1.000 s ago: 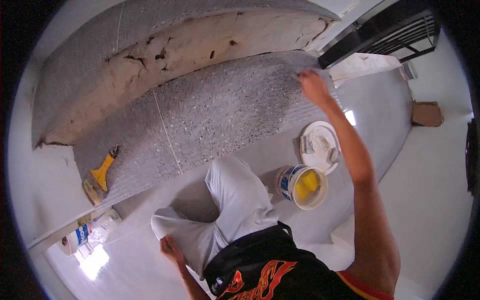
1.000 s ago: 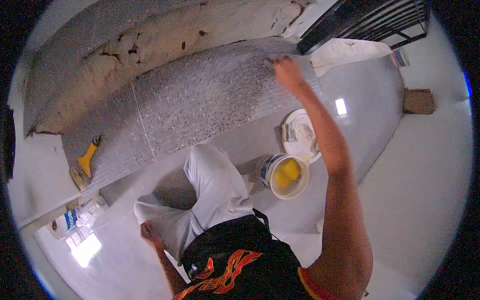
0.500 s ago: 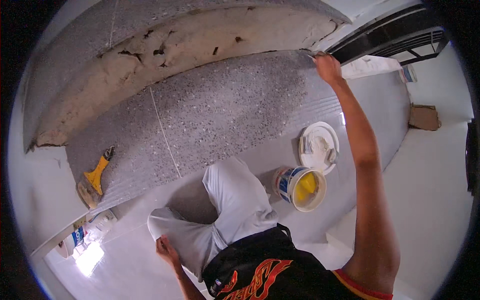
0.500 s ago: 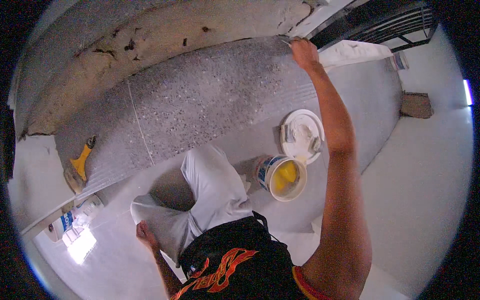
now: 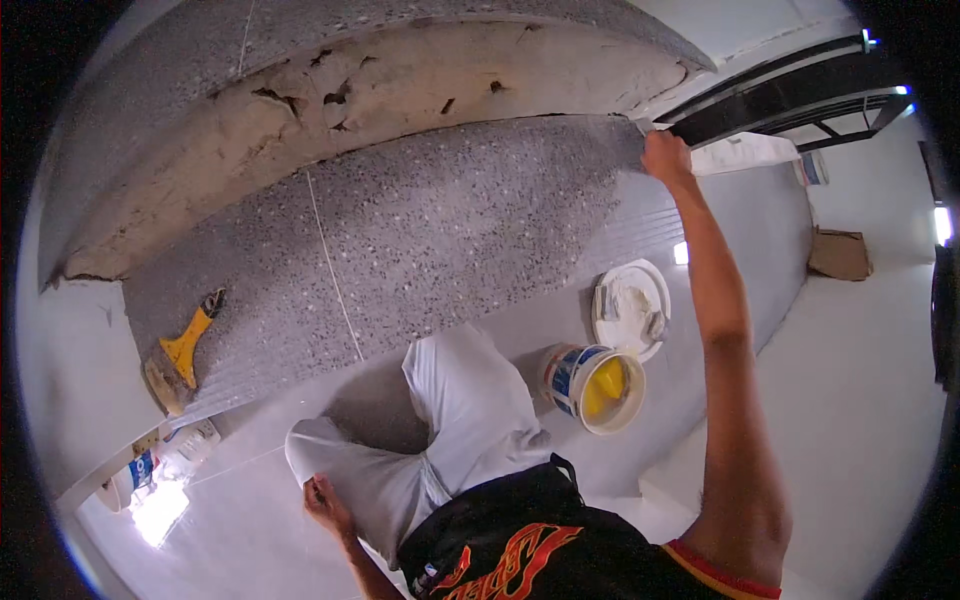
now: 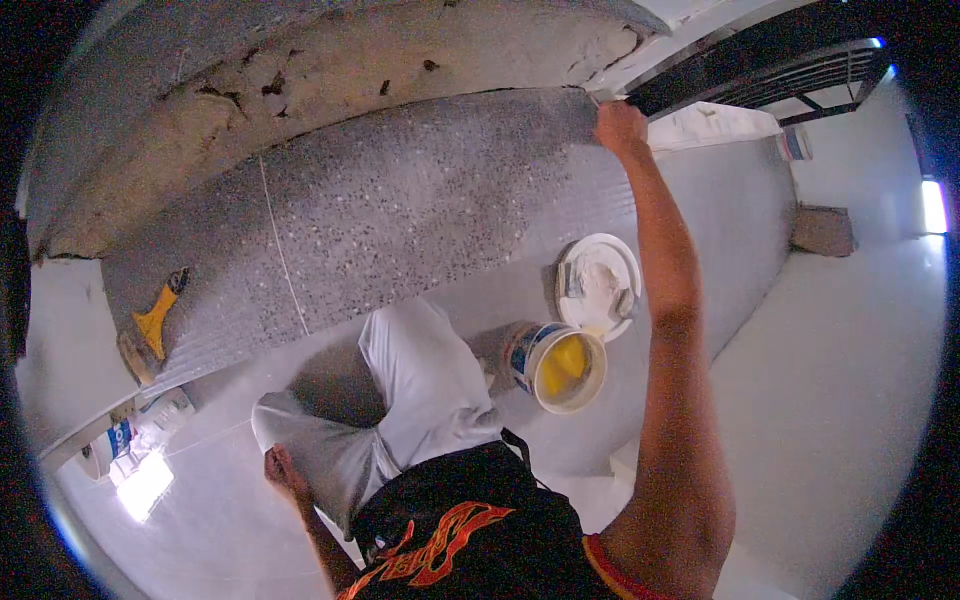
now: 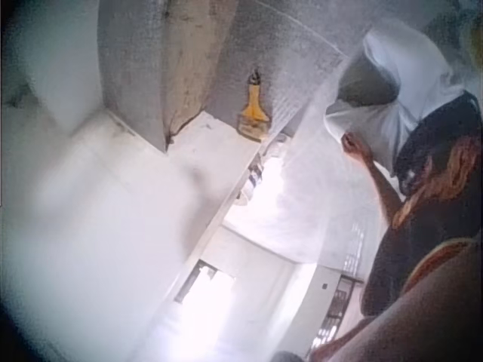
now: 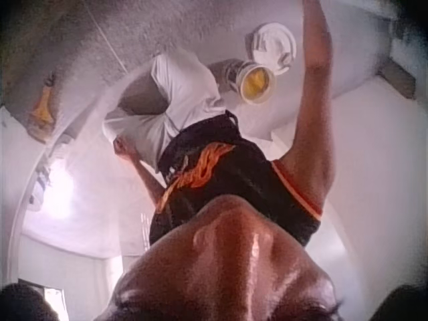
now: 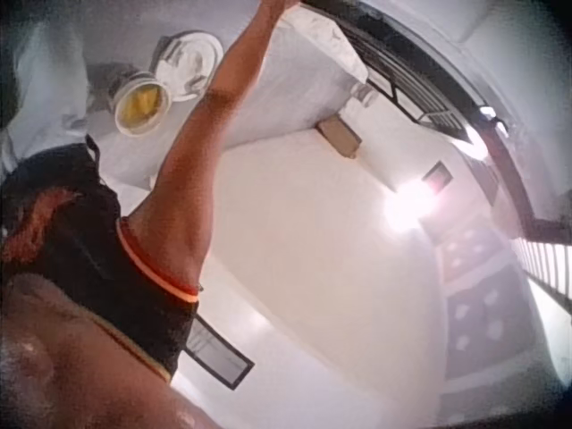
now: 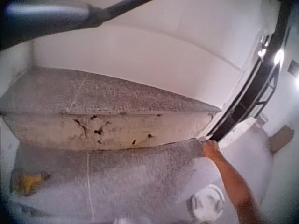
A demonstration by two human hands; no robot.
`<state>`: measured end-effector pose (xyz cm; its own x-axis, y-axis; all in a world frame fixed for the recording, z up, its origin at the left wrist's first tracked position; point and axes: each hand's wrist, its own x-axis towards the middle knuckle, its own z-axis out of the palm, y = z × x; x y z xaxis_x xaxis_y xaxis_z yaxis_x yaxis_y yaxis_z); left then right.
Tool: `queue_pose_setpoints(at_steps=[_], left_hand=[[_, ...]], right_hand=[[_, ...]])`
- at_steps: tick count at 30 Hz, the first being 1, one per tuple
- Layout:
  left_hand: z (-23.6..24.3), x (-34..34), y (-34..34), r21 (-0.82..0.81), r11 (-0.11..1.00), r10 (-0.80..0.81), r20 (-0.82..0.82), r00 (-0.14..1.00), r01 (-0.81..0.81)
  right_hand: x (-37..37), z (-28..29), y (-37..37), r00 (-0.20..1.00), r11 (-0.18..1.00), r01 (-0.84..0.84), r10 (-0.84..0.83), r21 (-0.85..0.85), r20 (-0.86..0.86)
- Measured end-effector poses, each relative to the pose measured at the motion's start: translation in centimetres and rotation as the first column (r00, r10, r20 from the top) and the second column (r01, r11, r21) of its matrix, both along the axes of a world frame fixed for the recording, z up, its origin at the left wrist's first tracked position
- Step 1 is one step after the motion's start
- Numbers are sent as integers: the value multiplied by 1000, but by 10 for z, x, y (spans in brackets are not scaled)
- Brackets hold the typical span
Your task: Repairing and cleaning concrete stairs using a sponge, brush, and putty knife with adhesive.
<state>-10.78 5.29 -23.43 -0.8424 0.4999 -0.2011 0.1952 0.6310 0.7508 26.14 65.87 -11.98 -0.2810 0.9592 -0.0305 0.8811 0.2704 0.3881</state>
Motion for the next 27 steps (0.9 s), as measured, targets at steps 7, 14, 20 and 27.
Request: queue_pose_setpoints(at_steps=[7, 14, 20, 27], left_hand=[[-4, -3, -2, -38, 999, 34, 7, 999, -34], [-14, -7, -14, -21, 1000, 19, -24, 1000, -20], [-10, -3, -8, -10, 999, 34, -31, 999, -35], [-10, -7, -12, 42, 999, 16, -27, 1000, -15]], right_hand=[[-64, -4, -119, 935, 949, -310, 316, 67, -161], [-97, -16, -138, 896, 902, -429, 417, -54, -151], [-79, -6, -80, 932, 933, -358, 356, -20, -71], [-109, -19, -125, 717, 724, -687, 689, 61, -103]])
